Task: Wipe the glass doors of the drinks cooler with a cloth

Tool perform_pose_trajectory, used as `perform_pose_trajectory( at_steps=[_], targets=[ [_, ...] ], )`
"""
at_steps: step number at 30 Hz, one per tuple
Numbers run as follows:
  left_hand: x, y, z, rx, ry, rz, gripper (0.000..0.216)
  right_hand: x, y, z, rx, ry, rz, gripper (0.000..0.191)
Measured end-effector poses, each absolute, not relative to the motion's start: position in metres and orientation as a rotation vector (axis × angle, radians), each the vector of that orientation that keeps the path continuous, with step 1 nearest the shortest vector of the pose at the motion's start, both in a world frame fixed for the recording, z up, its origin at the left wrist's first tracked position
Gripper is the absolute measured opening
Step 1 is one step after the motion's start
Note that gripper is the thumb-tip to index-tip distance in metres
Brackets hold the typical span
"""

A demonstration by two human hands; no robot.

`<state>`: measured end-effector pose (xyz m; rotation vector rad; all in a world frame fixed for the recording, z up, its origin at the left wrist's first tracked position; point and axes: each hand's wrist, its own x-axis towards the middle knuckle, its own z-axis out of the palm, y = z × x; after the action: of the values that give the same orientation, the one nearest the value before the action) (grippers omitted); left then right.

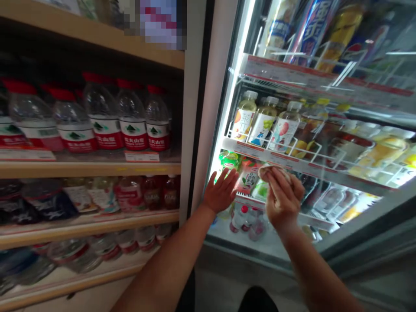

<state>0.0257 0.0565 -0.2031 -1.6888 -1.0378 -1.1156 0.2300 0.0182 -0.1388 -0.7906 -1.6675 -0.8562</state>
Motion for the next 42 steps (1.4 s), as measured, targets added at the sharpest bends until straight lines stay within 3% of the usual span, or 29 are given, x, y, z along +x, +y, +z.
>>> perform_pose_trajectory(
  at_steps=[7, 13, 20, 27, 32, 38, 42],
  targets=[
    [0.026, 0.056, -0.202, -1.665, -1.006, -1.122, 0.053, 0.213, 0.015, -0.157, -0.789, -1.881, -0.873, 0.054],
    [0.025, 0.055, -0.2, -1.671, -0.996, -1.131, 0.051, 0.226, 0.02, -0.124, -0.849, -1.546, -0.983, 0.046],
    [0.025, 0.056, -0.201, -1.661, -1.01, -1.113, 0.051, 0.225, 0.014, -0.145, -0.778, -1.871, -0.916, 0.055],
    [0.025, 0.055, -0.202, -1.672, -1.031, -1.102, 0.054, 0.246, 0.018, -0.125, -0.823, -1.538, -0.981, 0.051],
    [0.024, 0.055, -0.2, -1.658, -1.01, -1.115, 0.053, 0.247, 0.009, -0.155, -0.787, -1.893, -0.891, 0.054],
    [0.024, 0.055, -0.203, -1.659, -1.043, -1.079, 0.054, 0.284, 0.015, -0.132, -0.86, -1.517, -0.986, 0.057],
    [0.024, 0.054, -0.204, -1.656, -1.052, -1.05, 0.051, 0.288, 0.017, -0.149, -0.826, -1.574, -0.951, 0.061]
  ],
)
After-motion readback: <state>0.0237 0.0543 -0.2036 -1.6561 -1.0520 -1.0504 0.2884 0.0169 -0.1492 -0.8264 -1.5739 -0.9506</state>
